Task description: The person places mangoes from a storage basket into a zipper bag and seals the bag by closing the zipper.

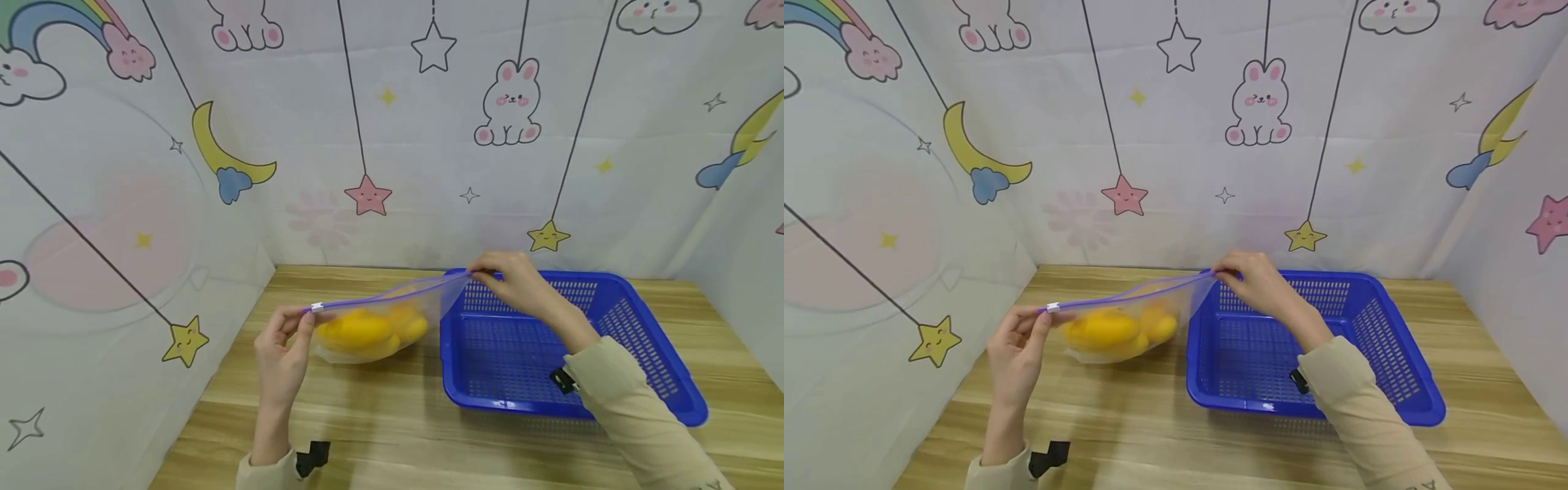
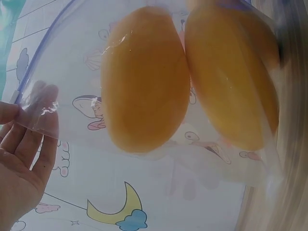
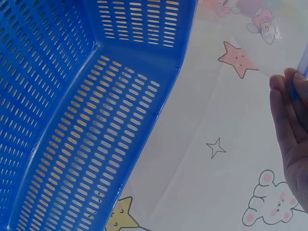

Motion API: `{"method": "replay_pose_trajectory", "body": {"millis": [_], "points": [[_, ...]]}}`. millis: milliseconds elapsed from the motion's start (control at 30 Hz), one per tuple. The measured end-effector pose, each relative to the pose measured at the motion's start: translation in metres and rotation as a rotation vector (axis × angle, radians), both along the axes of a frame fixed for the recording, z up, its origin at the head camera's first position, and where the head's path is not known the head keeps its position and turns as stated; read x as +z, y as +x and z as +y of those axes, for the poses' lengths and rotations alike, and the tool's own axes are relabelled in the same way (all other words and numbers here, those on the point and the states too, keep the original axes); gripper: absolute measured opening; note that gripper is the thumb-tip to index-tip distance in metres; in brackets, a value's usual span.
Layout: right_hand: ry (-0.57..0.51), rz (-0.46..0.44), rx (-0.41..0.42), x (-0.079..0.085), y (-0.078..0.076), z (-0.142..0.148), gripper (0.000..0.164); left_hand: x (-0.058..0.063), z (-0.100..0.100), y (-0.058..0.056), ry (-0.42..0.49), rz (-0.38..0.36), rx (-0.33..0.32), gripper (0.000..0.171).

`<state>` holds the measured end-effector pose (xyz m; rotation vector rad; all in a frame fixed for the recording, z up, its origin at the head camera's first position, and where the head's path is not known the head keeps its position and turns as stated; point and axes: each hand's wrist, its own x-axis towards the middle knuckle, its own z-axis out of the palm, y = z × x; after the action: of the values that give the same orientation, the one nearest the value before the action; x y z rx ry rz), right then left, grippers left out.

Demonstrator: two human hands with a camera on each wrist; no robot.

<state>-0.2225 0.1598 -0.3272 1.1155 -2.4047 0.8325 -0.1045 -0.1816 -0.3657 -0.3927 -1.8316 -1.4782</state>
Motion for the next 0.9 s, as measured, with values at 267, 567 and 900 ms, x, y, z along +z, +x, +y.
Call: {"method": "replay_pose_trajectory", "body": {"millis": [267, 567, 900], "points": [[0.007, 0.006, 0.009, -0.0038, 0.0005, -0.0011, 0.011, -0.0041, -0.0024, 0.0008, 0.018, -0.004, 0.011, 0.007], [-0.006, -0.031, 0.015, -0.0061, 0.0015, -0.0011, 0.011, -0.0013, -0.0004, 0.0031, 0.018, -0.015, 0.036, 0.006], [0.086, -0.19, -0.119, -0.0043, 0.0039, -0.0006, 0.012, 0.001, 0.0062, 0.0011, 0.053, -0.097, 0.067, 0.013]]}}
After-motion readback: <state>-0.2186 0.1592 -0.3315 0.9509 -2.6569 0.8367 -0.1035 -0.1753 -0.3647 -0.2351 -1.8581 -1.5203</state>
